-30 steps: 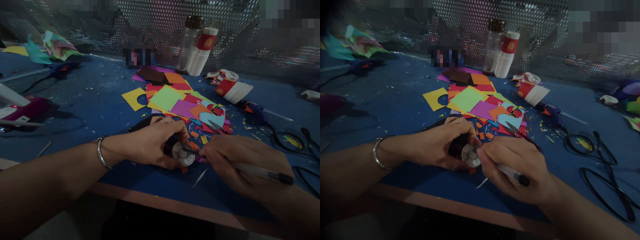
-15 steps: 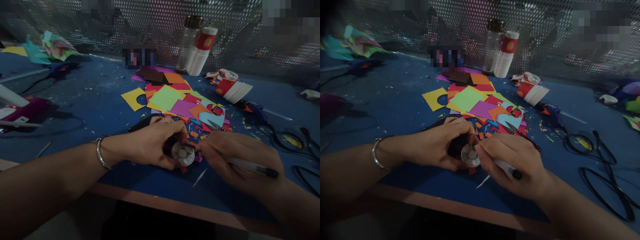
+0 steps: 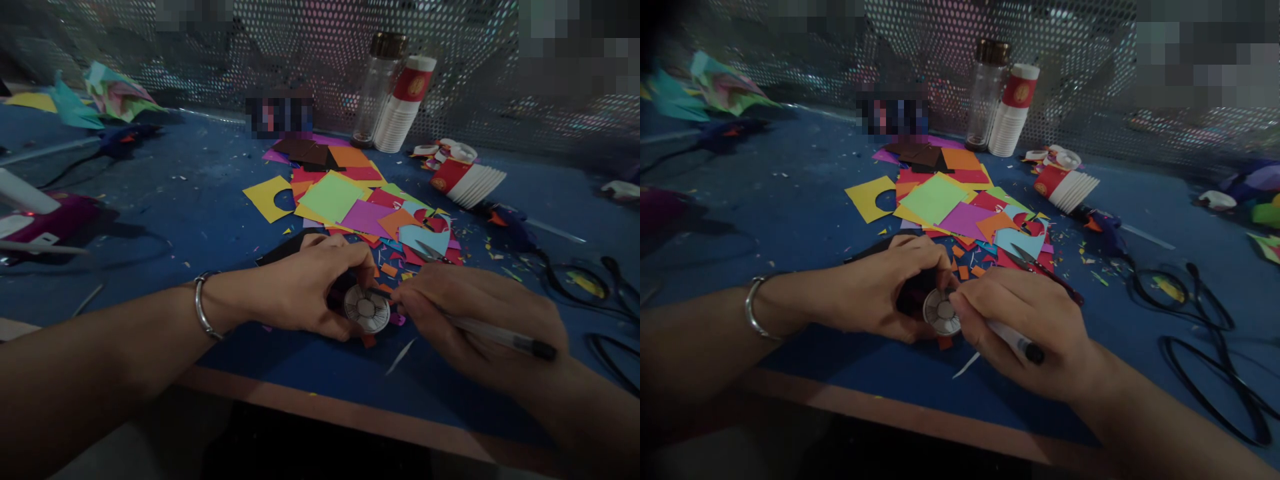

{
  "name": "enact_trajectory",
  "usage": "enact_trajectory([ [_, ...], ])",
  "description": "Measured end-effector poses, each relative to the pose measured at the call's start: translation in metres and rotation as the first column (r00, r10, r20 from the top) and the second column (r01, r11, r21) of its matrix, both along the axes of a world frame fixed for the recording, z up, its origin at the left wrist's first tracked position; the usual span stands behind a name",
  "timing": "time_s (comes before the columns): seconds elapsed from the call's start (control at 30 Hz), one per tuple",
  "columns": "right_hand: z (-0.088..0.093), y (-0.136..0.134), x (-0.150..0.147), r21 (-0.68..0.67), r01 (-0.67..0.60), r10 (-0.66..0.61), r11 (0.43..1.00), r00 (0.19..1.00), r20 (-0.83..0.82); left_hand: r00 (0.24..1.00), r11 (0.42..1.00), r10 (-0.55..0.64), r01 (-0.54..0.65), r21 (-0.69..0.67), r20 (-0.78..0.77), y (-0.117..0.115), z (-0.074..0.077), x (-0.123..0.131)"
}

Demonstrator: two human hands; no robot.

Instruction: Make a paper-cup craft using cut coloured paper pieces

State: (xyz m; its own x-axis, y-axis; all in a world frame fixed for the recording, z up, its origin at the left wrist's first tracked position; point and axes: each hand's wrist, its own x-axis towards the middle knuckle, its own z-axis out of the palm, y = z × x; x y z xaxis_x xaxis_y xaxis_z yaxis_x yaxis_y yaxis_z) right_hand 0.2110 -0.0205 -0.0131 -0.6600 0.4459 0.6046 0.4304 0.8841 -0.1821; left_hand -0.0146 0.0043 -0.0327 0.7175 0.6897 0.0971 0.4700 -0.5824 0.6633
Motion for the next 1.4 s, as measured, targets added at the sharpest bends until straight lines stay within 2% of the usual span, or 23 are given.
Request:
enact_trajectory([
  [0.27,0.0006,-0.0018,0.0009,-0.003,0.013,-0.013,1.000,1.000,0.018,1.000,1.000,-0.009,0.009,-0.009,-0.001,0.0010,0.0004,-0.0010],
  [0.53,0.0054,-0.0027,-0.0010,-0.036,-0.024,0.025,0.999,0.999,0.020,1.000,0.999,-0.018,0.018,-0.030,0.008,0.0008,0.0015,-0.0010],
  [1.07,0.0074,-0.0027,0.0004,0.009,-0.044,0.044,0.999,0.999,0.022,1.000,1.000,-0.018,0.018,-0.021,0.020,0.0013,0.0007,-0.0008],
  [1.4,0.0025,-0.0006,-0.0021,0.009,0.006,-0.006,1.000,1.000,0.016,1.000,1.000,-0.005,0.005,-0.016,-0.002,0.0006,0.0018,0.0029],
])
